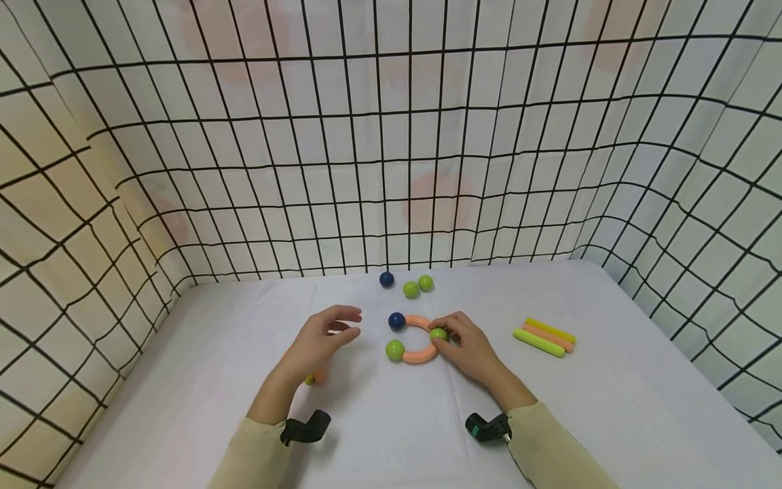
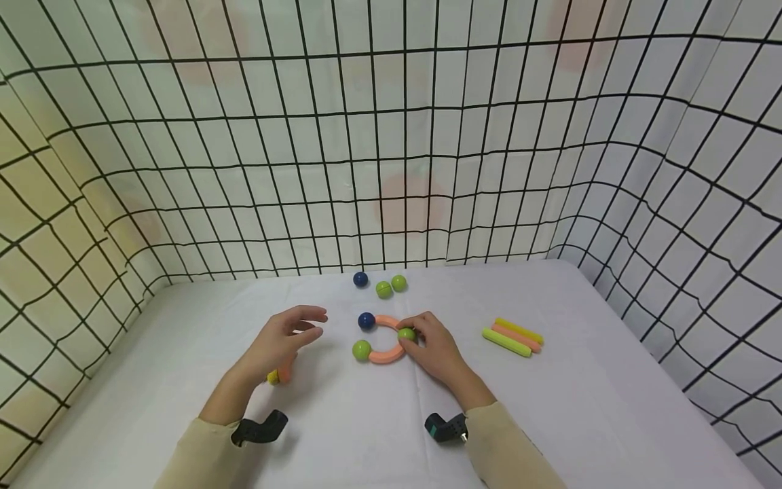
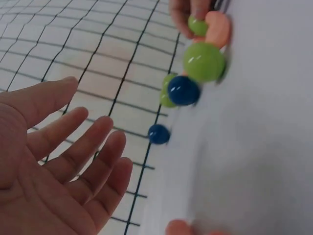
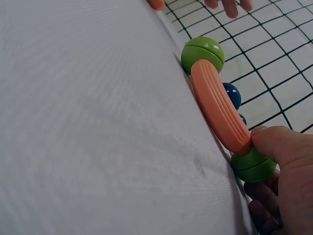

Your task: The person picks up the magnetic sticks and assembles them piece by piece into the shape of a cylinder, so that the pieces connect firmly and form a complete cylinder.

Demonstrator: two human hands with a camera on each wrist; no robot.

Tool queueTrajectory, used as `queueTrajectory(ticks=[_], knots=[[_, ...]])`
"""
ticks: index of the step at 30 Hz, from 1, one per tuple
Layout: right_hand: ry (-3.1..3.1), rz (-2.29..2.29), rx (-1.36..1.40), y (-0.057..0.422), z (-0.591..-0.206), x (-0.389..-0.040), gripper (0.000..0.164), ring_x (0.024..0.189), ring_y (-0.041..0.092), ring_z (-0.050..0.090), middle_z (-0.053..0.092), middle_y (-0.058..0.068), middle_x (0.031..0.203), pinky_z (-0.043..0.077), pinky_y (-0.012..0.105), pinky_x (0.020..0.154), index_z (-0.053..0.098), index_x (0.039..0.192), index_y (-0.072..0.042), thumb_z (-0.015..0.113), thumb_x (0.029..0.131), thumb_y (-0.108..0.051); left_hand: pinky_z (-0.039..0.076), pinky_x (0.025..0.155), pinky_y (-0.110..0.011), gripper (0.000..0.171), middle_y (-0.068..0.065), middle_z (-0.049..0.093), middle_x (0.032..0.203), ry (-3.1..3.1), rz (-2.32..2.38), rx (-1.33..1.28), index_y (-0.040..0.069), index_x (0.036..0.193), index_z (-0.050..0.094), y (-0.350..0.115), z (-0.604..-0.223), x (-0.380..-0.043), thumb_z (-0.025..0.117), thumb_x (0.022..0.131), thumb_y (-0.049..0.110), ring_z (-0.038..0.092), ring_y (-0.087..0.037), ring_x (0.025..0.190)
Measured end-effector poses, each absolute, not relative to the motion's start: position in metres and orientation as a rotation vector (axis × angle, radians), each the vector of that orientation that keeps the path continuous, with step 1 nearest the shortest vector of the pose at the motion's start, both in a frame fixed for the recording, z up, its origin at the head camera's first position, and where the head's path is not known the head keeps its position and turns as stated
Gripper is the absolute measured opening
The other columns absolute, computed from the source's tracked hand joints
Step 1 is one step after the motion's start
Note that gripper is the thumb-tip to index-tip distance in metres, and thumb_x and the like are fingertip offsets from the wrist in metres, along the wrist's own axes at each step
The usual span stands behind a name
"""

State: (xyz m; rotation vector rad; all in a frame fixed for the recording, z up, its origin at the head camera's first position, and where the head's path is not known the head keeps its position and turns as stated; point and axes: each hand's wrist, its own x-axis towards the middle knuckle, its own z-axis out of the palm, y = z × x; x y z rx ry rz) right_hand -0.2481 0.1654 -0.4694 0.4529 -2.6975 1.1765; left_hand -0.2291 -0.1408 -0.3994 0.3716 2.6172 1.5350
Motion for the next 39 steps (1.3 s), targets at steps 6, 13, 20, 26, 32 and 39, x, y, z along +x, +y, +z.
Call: queueTrajectory(ticks=[6, 13, 20, 26, 32, 39], knots=[[-2.697, 1.174, 0.446, 0.165, -0.469, -0.248, 0.021, 0.093, 0.013, 0.054, 0.059, -0.001, 0.106, 0.048, 0.032, 0.086, 0.069, 0.114, -0.023, 0.071, 0.093, -0.02, 0.049, 0.102, -0.046, 0.037, -0.01, 0.065, 0.131, 2.647, 1.459, 0.392, 0.019, 0.132, 0.062, -0.168, -0.393, -0.232, 0.068, 0.096, 0.024, 0.061, -0.024, 0.117], [-2.7, 1.174, 0.447, 0.164, -0.468, -0.248, 0.021, 0.094, 0.013, 0.054, 0.059, -0.001, 0.107, 0.049, 0.033, 0.087, 0.069, 0.114, -0.023, 0.07, 0.093, -0.02, 0.051, 0.097, -0.042, 0.038, -0.013, 0.065, 0.127, 2.671, 1.413, 0.345, 0.014, 0.132, 0.06, -0.197, -0.389, -0.233, 0.067, 0.096, 0.024, 0.061, -0.026, 0.117], [-2.699, 1.175, 0.442, 0.166, -0.47, -0.249, 0.022, 0.094, 0.013, 0.055, 0.059, -0.001, 0.108, 0.049, 0.032, 0.087, 0.07, 0.114, -0.024, 0.071, 0.093, -0.02, 0.051, 0.097, -0.043, 0.043, -0.014, 0.062, 0.13, 2.698, 1.386, 0.294, 0.009, 0.134, 0.058, -0.221, -0.394, -0.234, 0.068, 0.095, 0.023, 0.06, -0.029, 0.118], [-2.695, 1.173, 0.459, 0.165, -0.47, -0.249, 0.022, 0.094, 0.013, 0.054, 0.059, -0.001, 0.107, 0.049, 0.032, 0.087, 0.069, 0.114, -0.024, 0.071, 0.093, -0.02, 0.049, 0.099, -0.042, 0.046, -0.012, 0.06, 0.135, 2.691, 1.354, 0.192, 0.009, 0.135, 0.058, -0.238, -0.402, -0.234, 0.071, 0.093, 0.022, 0.059, -0.026, 0.118], [-2.693, 1.161, 0.461, 0.165, -0.47, -0.249, 0.022, 0.094, 0.013, 0.055, 0.059, -0.001, 0.107, 0.05, 0.032, 0.087, 0.069, 0.114, -0.023, 0.071, 0.093, -0.02, 0.054, 0.085, -0.029, 0.052, -0.017, 0.057, 0.137, 2.621, 1.395, 0.138, 0.006, 0.137, 0.055, -0.247, -0.408, -0.233, 0.073, 0.09, 0.019, 0.062, -0.026, 0.113], [-2.697, 1.161, 0.455, 0.165, -0.471, -0.249, 0.022, 0.094, 0.012, 0.055, 0.059, -0.002, 0.107, 0.05, 0.032, 0.088, 0.069, 0.115, -0.023, 0.071, 0.093, -0.02, 0.054, 0.074, -0.029, 0.057, -0.019, 0.055, 0.136, 2.572, 1.39, 0.053, 0.006, 0.137, 0.054, -0.253, -0.416, -0.233, 0.077, 0.087, 0.02, 0.061, -0.024, 0.101]])
